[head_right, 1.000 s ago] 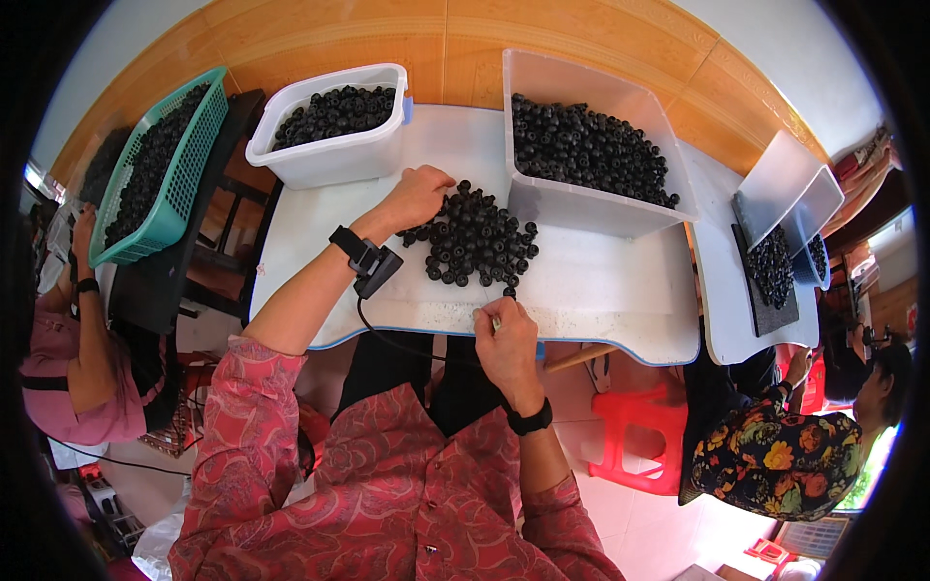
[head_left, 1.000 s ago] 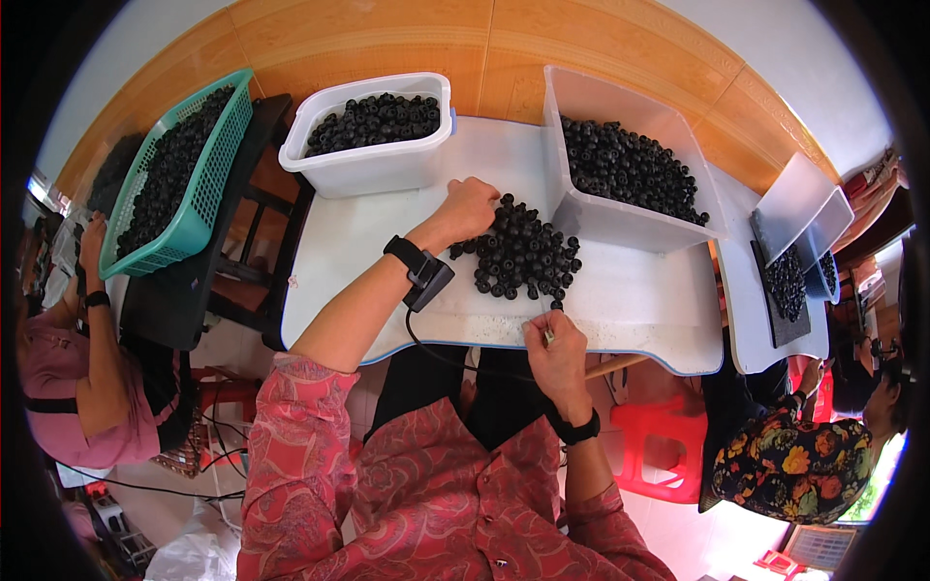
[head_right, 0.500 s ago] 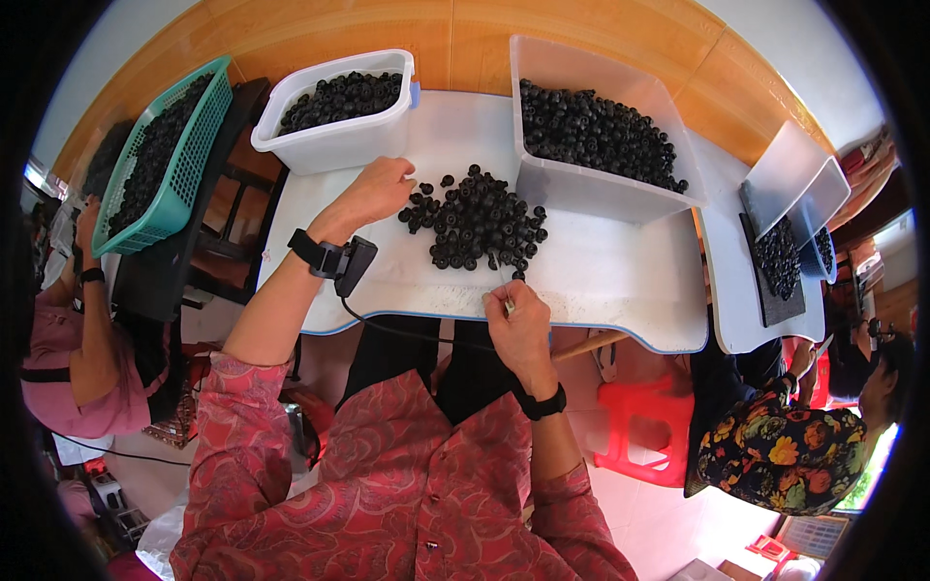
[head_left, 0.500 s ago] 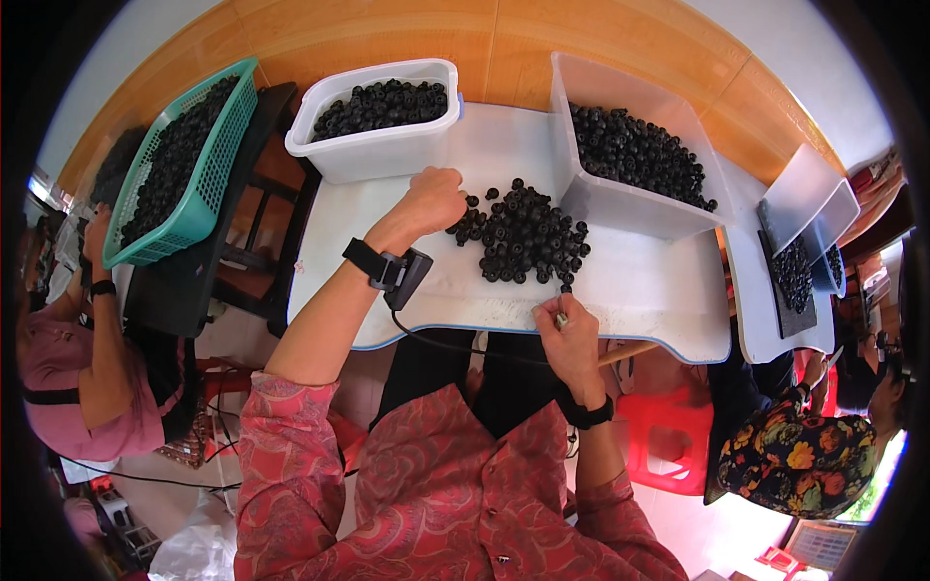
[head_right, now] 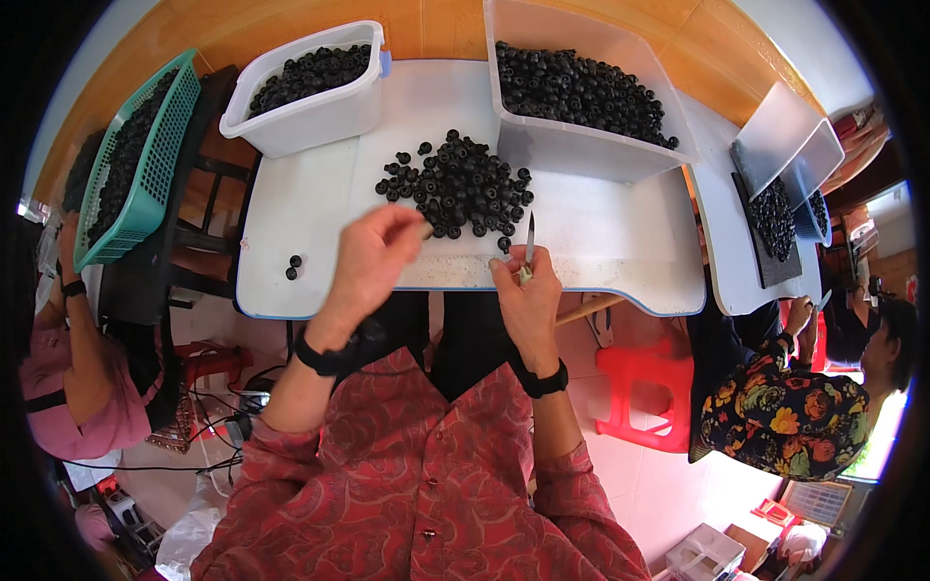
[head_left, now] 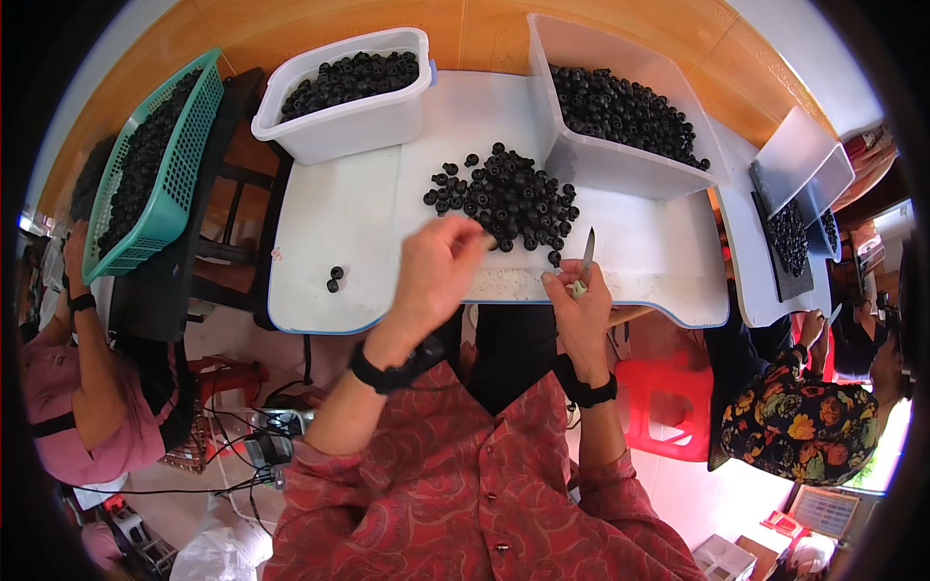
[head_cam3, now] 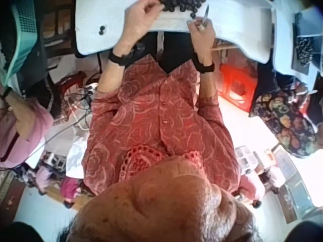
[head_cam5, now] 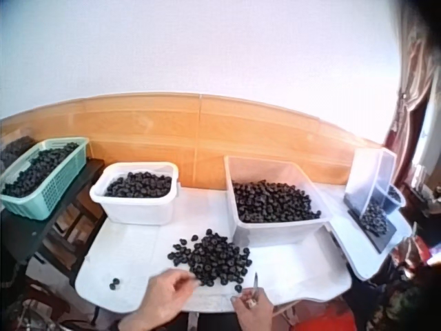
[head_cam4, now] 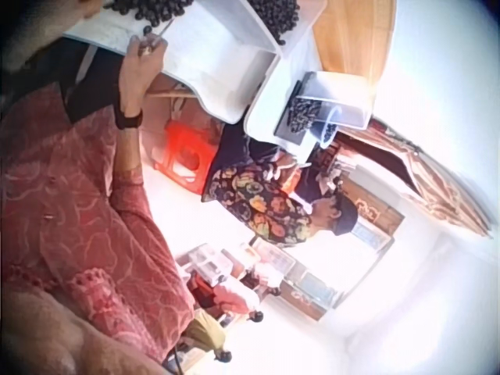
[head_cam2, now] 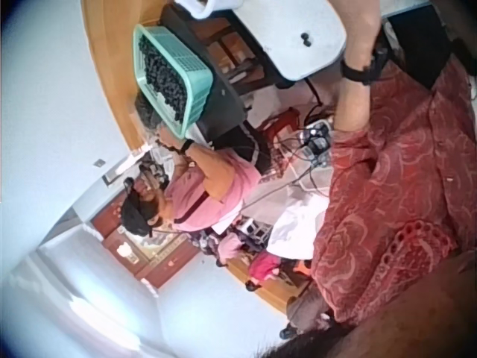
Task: The person is slicing small black fruits in half using a small knife.
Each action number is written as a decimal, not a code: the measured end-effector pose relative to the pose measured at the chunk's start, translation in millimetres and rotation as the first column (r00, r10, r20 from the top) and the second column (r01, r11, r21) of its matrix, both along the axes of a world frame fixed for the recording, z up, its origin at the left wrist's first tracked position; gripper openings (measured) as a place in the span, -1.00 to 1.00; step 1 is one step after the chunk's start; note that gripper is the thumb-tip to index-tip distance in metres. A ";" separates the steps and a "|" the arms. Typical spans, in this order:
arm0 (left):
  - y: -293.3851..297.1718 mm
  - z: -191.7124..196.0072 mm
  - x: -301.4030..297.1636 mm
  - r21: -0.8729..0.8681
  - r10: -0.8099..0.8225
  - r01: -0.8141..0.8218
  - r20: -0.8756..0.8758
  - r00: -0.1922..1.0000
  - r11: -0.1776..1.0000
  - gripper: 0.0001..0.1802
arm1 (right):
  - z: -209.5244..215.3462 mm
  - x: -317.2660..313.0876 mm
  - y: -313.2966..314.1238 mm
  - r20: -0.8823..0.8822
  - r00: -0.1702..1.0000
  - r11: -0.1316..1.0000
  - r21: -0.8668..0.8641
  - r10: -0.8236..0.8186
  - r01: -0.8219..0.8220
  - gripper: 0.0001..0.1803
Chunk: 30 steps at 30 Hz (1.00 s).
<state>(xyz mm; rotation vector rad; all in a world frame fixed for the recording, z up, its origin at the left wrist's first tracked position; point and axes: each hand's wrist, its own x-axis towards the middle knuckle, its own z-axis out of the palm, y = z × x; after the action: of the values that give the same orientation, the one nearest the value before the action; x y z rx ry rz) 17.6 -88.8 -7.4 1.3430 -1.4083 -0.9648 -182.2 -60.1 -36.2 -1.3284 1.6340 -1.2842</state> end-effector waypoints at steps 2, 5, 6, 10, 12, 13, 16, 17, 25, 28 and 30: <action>16.0 -11.4 -15.9 0.027 -0.033 0.034 -0.040 0.999 0.999 -0.83 | 2.4 1.7 -2.6 -0.069 0.997 1.000 0.014 -0.021 0.022 -0.72; 32.6 -21.6 -28.0 -0.002 0.014 -0.014 -0.084 0.996 1.000 -0.84 | 3.1 1.8 -4.0 -0.191 0.981 0.999 0.014 -0.033 0.036 -0.70; 36.0 -26.0 -29.1 -0.004 0.042 -0.043 -0.113 0.993 0.999 -0.84 | 2.5 3.9 -4.7 -0.247 0.969 0.999 0.008 -0.030 0.032 -0.70; 40.5 -33.4 -38.0 0.017 0.092 -0.090 -0.197 0.976 0.996 -0.87 | 12.6 8.8 -4.6 -0.262 0.964 0.997 0.033 -0.053 0.064 -0.73; 46.5 -30.3 -39.3 0.020 0.092 -0.090 -0.164 0.982 0.996 -0.87 | 9.2 6.8 -2.2 -0.320 0.945 0.996 0.029 -0.074 0.088 -0.75; 48.7 -30.8 -39.9 0.002 0.096 -0.097 -0.168 0.981 0.995 -0.86 | 10.7 8.0 -1.5 -0.319 0.945 0.995 0.041 -0.075 0.093 -0.77; 51.3 -40.0 -37.5 -0.020 0.082 -0.086 -0.151 0.985 0.996 -0.85 | 7.3 9.2 -1.1 -0.356 0.931 0.995 0.030 -0.080 0.097 -0.78; 52.4 -43.6 -37.2 -0.024 0.061 -0.065 -0.129 0.990 0.998 -0.84 | 6.2 9.3 -2.7 -0.358 0.930 0.995 0.037 -0.079 0.098 -0.78; 56.7 -30.3 -31.3 0.168 0.049 0.019 -0.387 0.921 0.986 -0.82 | 2.9 8.1 5.1 -0.071 0.997 1.000 -0.002 -0.017 0.017 -0.79; 54.3 -31.7 -32.2 0.137 0.002 0.096 -0.583 0.813 0.986 -0.76 | 25.1 18.9 19.5 0.259 0.964 0.997 0.037 0.054 -0.066 -0.82; 55.0 -28.9 -32.5 0.136 -0.019 0.135 -0.631 0.776 0.981 -0.71 | 38.6 24.9 27.8 0.391 0.910 0.974 0.113 0.140 -0.198 -0.81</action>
<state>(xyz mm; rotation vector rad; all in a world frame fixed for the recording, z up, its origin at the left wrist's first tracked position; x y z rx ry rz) -14.9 -33.8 -36.4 0.9403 -0.8745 -1.4580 -157.3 -32.4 2.3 -1.0269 1.2868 -1.2000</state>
